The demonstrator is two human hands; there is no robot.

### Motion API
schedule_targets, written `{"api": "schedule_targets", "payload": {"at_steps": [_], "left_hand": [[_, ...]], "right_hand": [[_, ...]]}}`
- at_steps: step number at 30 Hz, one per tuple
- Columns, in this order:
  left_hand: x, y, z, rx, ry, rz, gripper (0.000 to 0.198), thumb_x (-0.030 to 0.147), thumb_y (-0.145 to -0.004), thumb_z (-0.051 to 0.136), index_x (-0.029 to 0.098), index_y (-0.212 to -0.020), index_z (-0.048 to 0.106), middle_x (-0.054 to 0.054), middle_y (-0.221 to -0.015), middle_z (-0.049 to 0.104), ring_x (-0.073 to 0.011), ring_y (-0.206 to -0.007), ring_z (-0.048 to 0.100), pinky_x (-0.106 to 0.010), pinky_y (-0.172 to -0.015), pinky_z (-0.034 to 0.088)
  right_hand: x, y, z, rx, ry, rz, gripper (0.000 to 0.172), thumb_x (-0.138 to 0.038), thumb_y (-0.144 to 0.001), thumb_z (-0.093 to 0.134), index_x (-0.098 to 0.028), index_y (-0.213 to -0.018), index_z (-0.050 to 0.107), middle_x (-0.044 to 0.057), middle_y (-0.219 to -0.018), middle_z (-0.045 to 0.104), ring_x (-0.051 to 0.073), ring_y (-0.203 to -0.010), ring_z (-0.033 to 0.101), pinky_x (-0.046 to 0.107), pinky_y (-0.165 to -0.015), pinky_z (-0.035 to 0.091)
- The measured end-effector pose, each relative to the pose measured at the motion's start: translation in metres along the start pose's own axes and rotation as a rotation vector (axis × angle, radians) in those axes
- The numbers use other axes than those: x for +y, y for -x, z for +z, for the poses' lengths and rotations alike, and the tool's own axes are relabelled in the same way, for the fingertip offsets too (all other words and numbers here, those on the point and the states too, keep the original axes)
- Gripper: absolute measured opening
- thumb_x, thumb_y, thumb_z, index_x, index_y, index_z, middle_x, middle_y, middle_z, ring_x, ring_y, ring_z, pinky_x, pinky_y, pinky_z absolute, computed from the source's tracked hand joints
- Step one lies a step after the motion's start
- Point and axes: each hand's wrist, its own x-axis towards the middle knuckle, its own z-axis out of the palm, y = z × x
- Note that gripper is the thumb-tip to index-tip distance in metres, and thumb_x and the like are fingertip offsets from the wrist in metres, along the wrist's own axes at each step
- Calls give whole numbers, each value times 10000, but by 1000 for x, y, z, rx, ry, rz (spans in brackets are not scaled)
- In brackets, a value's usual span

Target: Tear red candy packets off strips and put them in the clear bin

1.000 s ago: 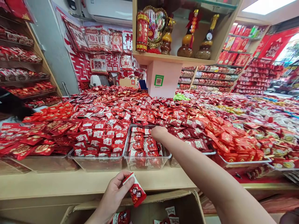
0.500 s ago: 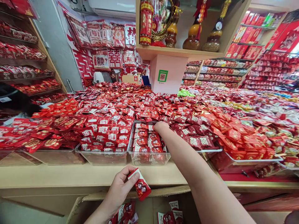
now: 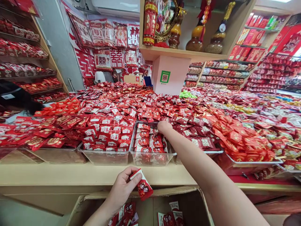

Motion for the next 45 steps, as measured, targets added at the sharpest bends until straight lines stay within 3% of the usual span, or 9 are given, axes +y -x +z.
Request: {"api": "schedule_targets", "payload": {"at_steps": [5,13,17,20,28,31,35,39,45], "left_hand": [[-1,1,0,12,-18,9,179,334,-725,552,157,-749,555,26,-625,523,-113,-590,458,-205,-579,373],[-1,0,0,9,-30,36,180,336,-730,547,156,-737,546,30,-617,517,-109,-583,454,-206,-577,366],[-1,1,0,16,-44,43,177,333,-733,546,156,-747,552,24,-632,527,-113,-601,462,-208,-590,366],[0,1,0,15,-46,36,180,334,-731,549,155,-751,556,26,-626,533,-110,-594,464,-205,-585,368],[-1,-1,0,12,10,-28,210,331,-693,589,165,-821,582,22,-669,572,-112,-612,496,-205,-595,397],[-4,-1,0,16,55,-104,241,327,-677,590,168,-857,577,41,-579,533,-93,-508,466,-192,-508,380],[-1,-1,1,120,126,-32,248,321,-686,571,189,-896,559,70,-514,456,-72,-425,392,-164,-426,313],[6,-2,1,153,68,119,326,370,-721,552,182,-987,568,27,-595,536,-120,-600,497,-201,-623,407],[8,0,3,156,-11,40,280,394,-743,518,176,-866,642,-11,-737,630,-173,-737,542,-228,-701,421]], "right_hand": [[2,6,0,87,17,-70,309,-118,-695,536,-73,-998,573,189,-948,612,250,-945,558,290,-763,425],[6,14,9,231,-25,-113,391,-227,-745,501,-93,-1107,438,160,-972,579,241,-922,550,289,-713,413],[7,16,12,273,-7,-280,429,-234,-730,537,-236,-1147,435,84,-1065,507,191,-927,543,237,-733,397],[9,18,13,254,54,-346,444,-282,-687,599,-220,-1112,491,98,-1088,450,186,-875,561,228,-719,401],[11,29,2,218,114,-315,261,-272,-712,556,-183,-956,535,77,-917,592,210,-855,564,243,-651,395],[9,53,-14,325,65,-259,236,-301,-771,475,-187,-971,524,85,-912,611,213,-846,561,256,-648,376],[-3,116,-19,373,-231,-405,234,-400,-750,491,-220,-867,585,44,-821,624,176,-771,548,238,-643,348],[-21,170,18,254,-597,-642,151,-353,-692,570,-207,-698,608,1,-672,603,132,-650,509,221,-589,334],[-41,174,76,49,-1494,-427,303,-436,-629,620,-151,-689,537,-2,-604,547,101,-545,478,210,-487,360]]}}
